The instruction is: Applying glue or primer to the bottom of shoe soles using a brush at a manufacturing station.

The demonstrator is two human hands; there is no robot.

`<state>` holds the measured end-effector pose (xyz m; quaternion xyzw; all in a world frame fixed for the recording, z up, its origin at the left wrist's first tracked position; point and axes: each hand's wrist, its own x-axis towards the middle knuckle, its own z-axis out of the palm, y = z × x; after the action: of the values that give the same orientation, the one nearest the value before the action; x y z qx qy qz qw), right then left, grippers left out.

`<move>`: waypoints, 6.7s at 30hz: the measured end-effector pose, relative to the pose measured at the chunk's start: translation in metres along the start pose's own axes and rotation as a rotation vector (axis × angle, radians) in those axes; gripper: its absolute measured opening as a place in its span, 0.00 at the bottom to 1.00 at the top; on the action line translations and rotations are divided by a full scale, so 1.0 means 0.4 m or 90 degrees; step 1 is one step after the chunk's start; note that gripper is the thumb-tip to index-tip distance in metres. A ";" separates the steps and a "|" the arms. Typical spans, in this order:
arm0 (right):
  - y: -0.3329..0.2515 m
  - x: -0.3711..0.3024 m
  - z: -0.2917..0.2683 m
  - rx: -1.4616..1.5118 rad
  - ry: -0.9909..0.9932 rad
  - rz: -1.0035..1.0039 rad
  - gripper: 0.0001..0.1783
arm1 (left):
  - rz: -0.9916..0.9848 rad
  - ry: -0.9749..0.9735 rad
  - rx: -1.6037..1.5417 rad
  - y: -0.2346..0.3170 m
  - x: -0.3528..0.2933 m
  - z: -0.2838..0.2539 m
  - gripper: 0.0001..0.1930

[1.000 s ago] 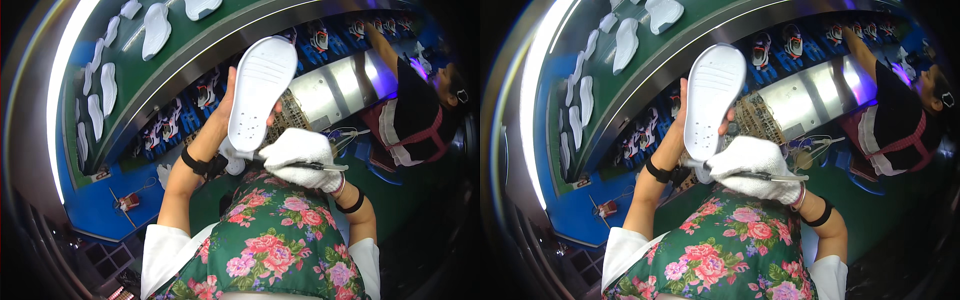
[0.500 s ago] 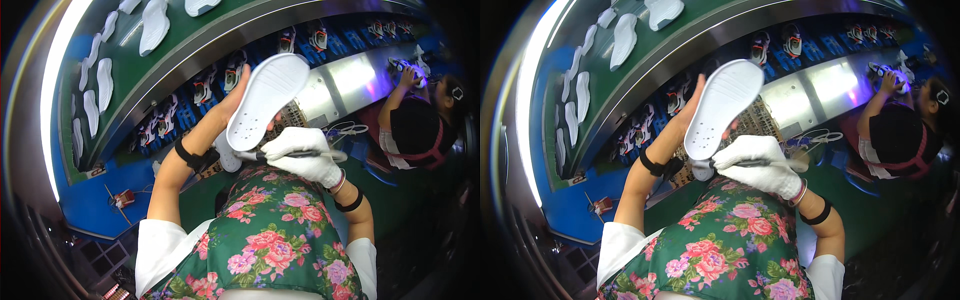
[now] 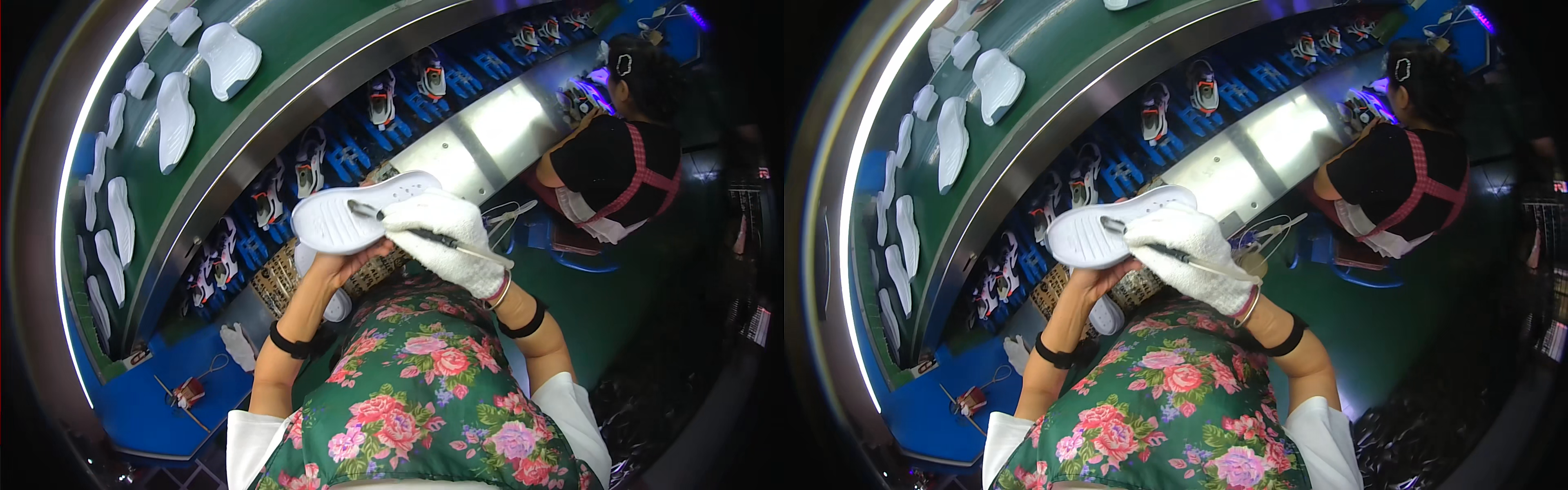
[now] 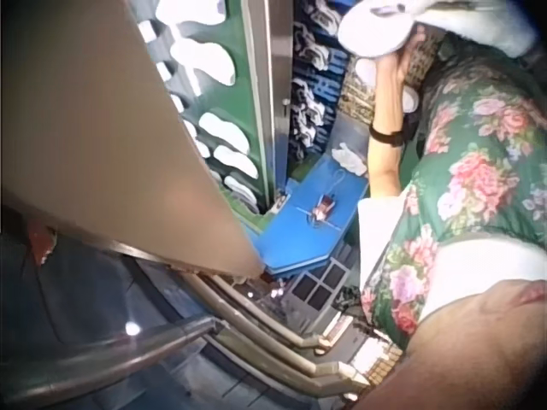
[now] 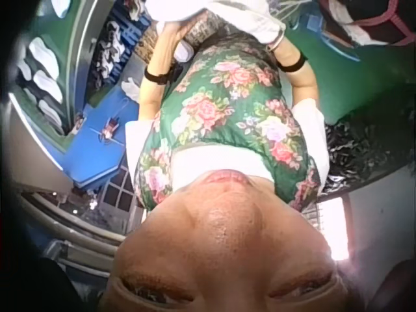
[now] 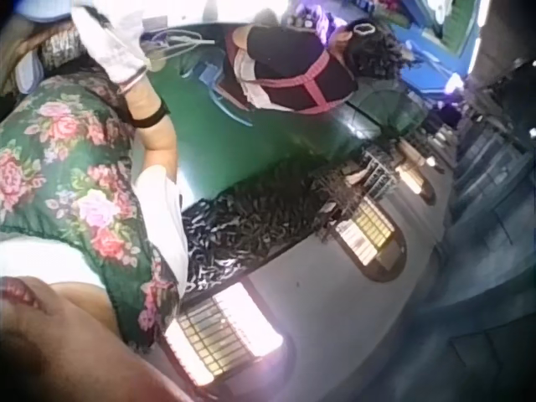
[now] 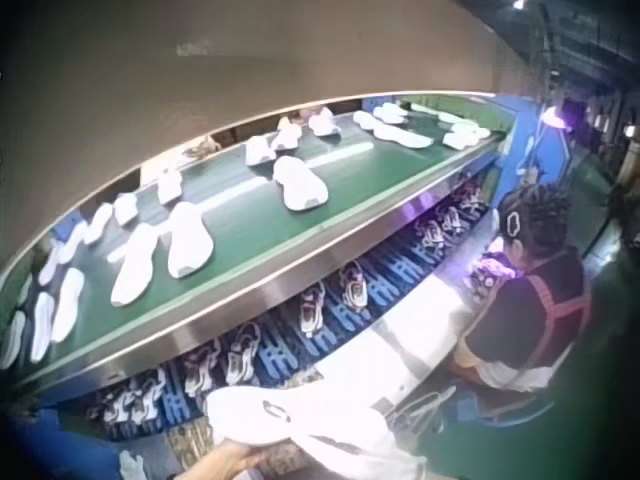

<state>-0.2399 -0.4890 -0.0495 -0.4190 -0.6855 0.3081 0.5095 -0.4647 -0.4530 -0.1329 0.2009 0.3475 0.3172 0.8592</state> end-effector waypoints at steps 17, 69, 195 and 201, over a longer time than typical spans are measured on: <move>-0.038 0.024 -0.068 -0.093 0.122 -0.023 0.09 | 0.040 -0.195 -0.414 -0.019 0.055 0.182 0.45; 0.015 0.026 -0.066 0.118 0.044 -0.024 0.08 | 0.171 -0.227 -0.399 0.029 0.128 0.198 0.49; 0.195 -0.235 -0.456 0.320 0.403 0.396 0.08 | 0.105 -0.212 -0.599 0.421 0.925 0.677 0.50; 0.255 -0.220 -0.464 0.378 0.431 0.397 0.09 | 0.113 -0.131 -0.167 0.339 0.988 0.797 0.41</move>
<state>-0.0243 -0.5210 -0.1209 -0.5163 -0.2098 0.4729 0.6825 -0.0685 -0.1248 -0.0258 0.1486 0.1946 0.4119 0.8777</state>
